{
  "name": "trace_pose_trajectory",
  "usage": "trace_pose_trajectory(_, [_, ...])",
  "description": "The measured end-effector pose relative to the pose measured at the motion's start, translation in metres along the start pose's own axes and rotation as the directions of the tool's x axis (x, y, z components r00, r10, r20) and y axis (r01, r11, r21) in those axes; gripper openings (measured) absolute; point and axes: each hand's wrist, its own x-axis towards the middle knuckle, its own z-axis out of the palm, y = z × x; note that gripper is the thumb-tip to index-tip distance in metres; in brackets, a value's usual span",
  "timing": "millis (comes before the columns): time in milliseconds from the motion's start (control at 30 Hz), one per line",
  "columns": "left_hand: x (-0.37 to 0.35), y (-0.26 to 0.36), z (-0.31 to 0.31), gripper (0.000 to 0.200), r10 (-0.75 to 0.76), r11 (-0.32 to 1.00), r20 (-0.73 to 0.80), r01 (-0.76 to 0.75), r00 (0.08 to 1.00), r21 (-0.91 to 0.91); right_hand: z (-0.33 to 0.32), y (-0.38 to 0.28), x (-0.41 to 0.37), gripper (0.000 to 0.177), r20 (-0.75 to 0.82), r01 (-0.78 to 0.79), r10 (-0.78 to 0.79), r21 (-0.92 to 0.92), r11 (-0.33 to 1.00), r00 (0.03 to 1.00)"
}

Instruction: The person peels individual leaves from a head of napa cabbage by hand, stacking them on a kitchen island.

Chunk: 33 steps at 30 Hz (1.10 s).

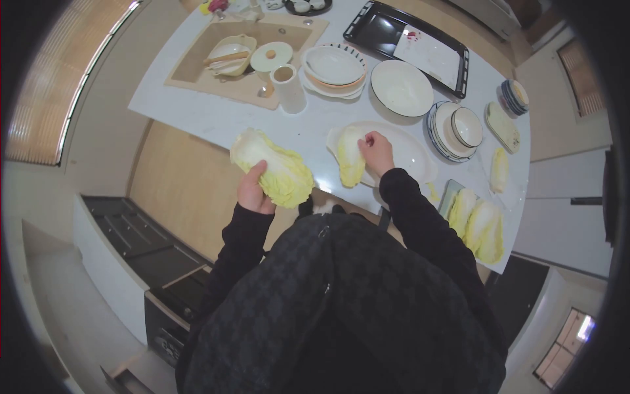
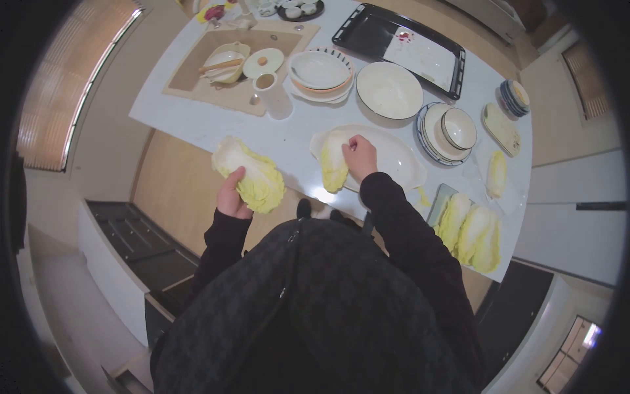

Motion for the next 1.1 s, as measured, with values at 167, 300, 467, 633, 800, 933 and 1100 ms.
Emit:
trace_pose_trajectory(167, [0.035,0.023,-0.002,0.053,-0.059,0.997,0.123,0.053,0.991,0.052,0.011,-0.005,-0.004,0.014,-0.15,-0.041,0.033,-0.05,0.998,0.988])
trace_pose_trajectory(300, [0.055,0.047,-0.003,0.054,-0.082,0.992,0.221,0.059,0.972,0.111,0.015,-0.01,-0.008,0.016,-0.242,-0.063,0.062,0.005,0.998,0.968])
trace_pose_trajectory(467, [0.069,0.061,-0.001,0.053,-0.122,0.985,0.24,0.087,0.963,0.152,0.022,-0.022,-0.011,0.02,-0.266,-0.147,0.109,-0.126,0.981,0.958])
trace_pose_trajectory(633, [0.079,0.059,0.003,0.054,-0.145,0.978,0.265,0.099,0.953,0.182,0.027,-0.019,-0.005,0.021,-0.237,-0.175,0.122,-0.217,0.96,0.964])
trace_pose_trajectory(800, [0.077,0.043,0.013,0.05,-0.154,0.976,0.251,0.108,0.955,0.191,0.023,-0.007,0.002,0.02,-0.254,-0.141,0.105,-0.125,0.982,0.961])
trace_pose_trajectory(933, [0.07,0.034,0.023,0.051,-0.167,0.966,0.263,0.105,0.95,0.236,0.019,-0.002,0.006,0.019,-0.272,-0.141,0.143,0.026,0.99,0.952])
trace_pose_trajectory(1100, [0.062,0.022,0.033,0.051,-0.132,0.969,0.25,0.072,0.959,0.237,0.016,0.001,0.013,0.02,-0.254,-0.155,0.164,0.055,0.986,0.953])
